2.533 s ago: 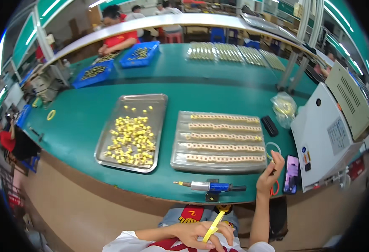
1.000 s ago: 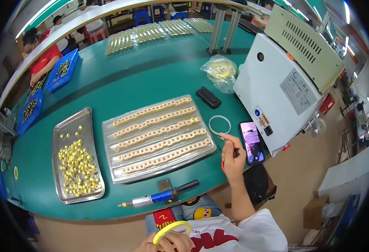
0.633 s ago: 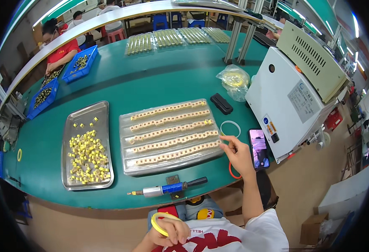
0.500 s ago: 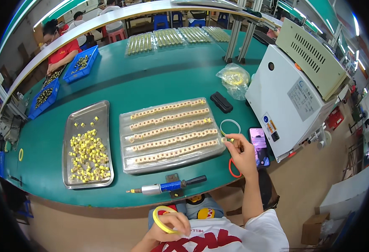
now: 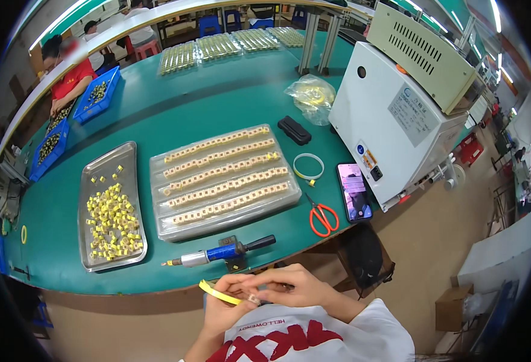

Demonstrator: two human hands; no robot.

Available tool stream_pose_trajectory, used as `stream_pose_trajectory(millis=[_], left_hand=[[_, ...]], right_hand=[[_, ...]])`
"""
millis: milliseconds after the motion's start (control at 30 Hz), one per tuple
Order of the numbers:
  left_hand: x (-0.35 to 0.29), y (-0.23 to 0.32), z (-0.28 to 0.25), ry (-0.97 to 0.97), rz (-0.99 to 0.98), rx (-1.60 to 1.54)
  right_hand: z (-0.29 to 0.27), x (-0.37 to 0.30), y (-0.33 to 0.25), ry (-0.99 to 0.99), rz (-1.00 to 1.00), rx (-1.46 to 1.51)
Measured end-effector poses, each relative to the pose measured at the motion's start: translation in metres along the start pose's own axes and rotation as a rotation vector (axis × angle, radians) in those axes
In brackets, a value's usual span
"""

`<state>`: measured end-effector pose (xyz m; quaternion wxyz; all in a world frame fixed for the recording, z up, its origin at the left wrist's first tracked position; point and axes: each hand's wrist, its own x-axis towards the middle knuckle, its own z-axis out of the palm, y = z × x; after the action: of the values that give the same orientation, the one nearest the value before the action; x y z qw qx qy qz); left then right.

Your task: The person picks up a transformer from a tray, wraps yellow tape around it, and cuts the tape with shears before placing it into a plastic tray, repeating the process for a second transformer.

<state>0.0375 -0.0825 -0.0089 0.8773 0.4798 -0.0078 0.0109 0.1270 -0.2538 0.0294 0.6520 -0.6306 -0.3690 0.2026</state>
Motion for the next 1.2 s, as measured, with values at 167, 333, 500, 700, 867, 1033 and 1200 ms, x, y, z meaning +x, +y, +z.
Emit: stream_pose_trajectory(millis=[167, 333, 500, 700, 867, 1033, 1200], left_hand=[[-0.007, -0.004, -0.001, 0.156, 0.039, 0.108], [-0.016, -0.016, -0.006, 0.119, 0.233, 0.111], [-0.029, -0.014, -0.006, 0.148, 0.207, 0.268], [-0.034, -0.020, -0.012, 0.233, 0.217, 0.438], [-0.029, -0.020, -0.021, 0.226, 0.218, 0.462], [-0.025, -0.010, -0.028, 0.243, 0.222, 0.435], [-0.023, -0.011, -0.030, 0.276, 0.246, 0.469]], right_hand=[[0.015, -0.015, 0.017, 0.129, -0.025, 0.012], [0.028, -0.025, 0.028, 0.145, 0.098, 0.066], [0.039, -0.030, 0.035, 0.082, 0.192, 0.205], [0.047, -0.032, 0.047, 0.097, 0.296, 0.396], [0.048, -0.021, 0.053, 0.074, 0.457, 0.579], [0.057, -0.009, 0.059, 0.064, 0.449, 0.588], [0.062, -0.006, 0.070, 0.052, 0.455, 0.676]])
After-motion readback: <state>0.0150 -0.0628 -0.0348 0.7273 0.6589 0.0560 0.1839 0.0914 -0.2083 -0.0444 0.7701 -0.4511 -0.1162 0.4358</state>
